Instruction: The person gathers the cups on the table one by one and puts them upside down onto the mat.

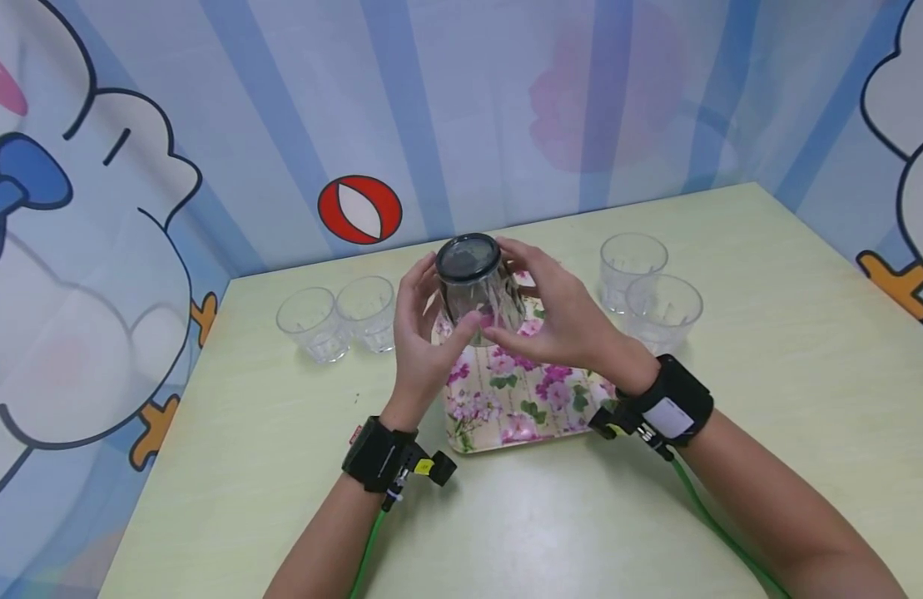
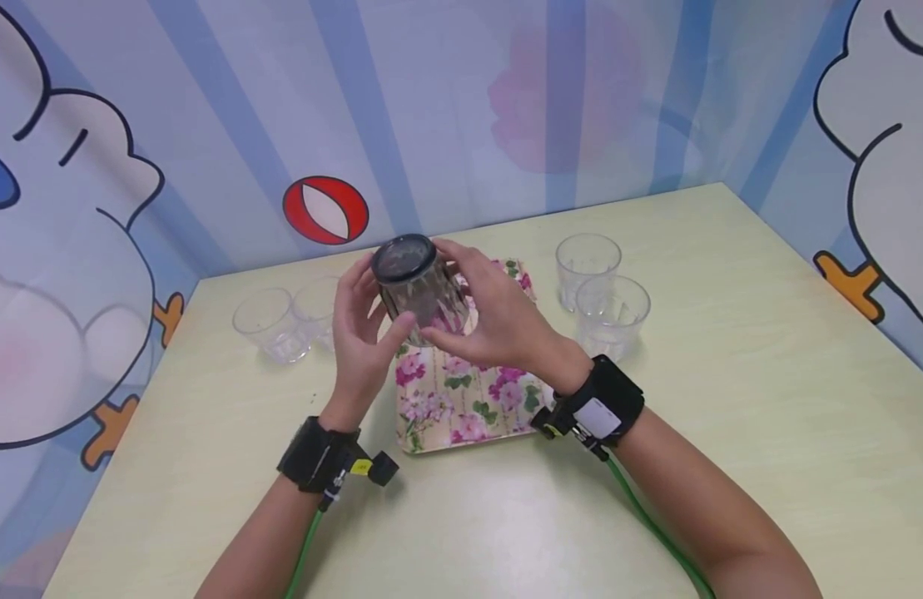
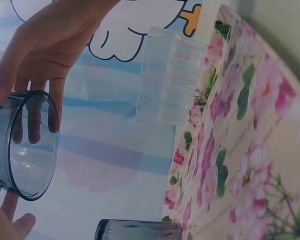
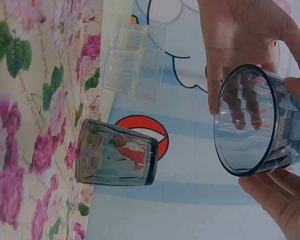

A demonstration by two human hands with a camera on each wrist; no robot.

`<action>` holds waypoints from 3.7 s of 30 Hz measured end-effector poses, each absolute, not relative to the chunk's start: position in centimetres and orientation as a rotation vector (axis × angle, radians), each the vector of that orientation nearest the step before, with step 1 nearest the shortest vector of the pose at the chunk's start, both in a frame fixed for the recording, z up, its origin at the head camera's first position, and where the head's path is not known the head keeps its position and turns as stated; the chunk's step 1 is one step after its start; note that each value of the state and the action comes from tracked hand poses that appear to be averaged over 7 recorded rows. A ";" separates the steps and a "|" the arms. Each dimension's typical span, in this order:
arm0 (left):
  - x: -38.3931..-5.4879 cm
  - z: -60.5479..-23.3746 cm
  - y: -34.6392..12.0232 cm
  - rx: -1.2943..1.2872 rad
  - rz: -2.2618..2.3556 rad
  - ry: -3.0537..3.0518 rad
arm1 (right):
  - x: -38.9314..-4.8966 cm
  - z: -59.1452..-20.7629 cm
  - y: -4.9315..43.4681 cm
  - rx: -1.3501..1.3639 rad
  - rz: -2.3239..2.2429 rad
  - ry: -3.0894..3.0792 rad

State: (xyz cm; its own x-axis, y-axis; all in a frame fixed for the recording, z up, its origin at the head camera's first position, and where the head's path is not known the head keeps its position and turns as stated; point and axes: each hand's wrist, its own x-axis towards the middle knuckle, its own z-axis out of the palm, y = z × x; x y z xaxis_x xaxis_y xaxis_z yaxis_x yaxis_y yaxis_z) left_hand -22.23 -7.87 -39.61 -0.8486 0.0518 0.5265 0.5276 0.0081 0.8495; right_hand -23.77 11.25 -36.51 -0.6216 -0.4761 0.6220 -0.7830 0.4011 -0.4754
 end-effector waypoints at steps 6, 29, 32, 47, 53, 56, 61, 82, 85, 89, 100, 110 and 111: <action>-22.2 -39.5 -7.9 -0.593 -1.785 -2.007 | -23.7 -36.6 11.1 1.059 1.124 -2.302; -22.3 -39.5 -7.9 -0.581 -1.829 -2.038 | -23.8 -35.9 11.8 1.014 1.249 -2.327; -22.2 -39.6 -7.7 -0.584 -1.822 -2.051 | -23.8 -36.0 11.9 1.010 1.256 -2.336; -22.3 -39.5 -7.7 -0.633 -1.733 -2.207 | -24.0 -36.5 12.1 0.932 1.228 -2.345; -22.3 -38.8 -7.6 -0.500 -1.605 -2.360 | -24.2 -36.5 12.5 0.900 1.210 -2.359; -22.4 -38.5 -7.2 -0.517 -1.560 -2.373 | -24.4 -36.6 12.9 0.889 1.200 -2.355; -24.2 -39.2 -6.8 -0.601 -1.508 -2.379 | -25.0 -36.4 13.4 0.902 1.213 -2.358; -27.9 -38.3 -3.7 -0.518 -1.345 -2.578 | -29.1 -35.1 14.5 0.635 1.097 -2.700; -28.4 -38.2 -3.5 -0.472 -1.317 -2.629 | -29.8 -35.4 14.2 0.609 1.125 -2.751; -29.4 -38.6 -3.2 -0.438 -1.290 -2.693 | -30.8 -35.8 13.8 0.585 1.152 -2.803; -30.9 -40.1 -2.4 -0.393 -1.267 -2.801 | -32.7 -37.9 13.5 0.523 1.172 -2.870; -31.7 -41.7 -1.7 -0.398 -1.229 -2.810 | -33.5 -39.3 13.0 0.473 1.155 -2.908; -31.8 -41.7 -1.7 -0.396 -1.222 -2.814 | -33.6 -39.3 12.9 0.468 1.150 -2.915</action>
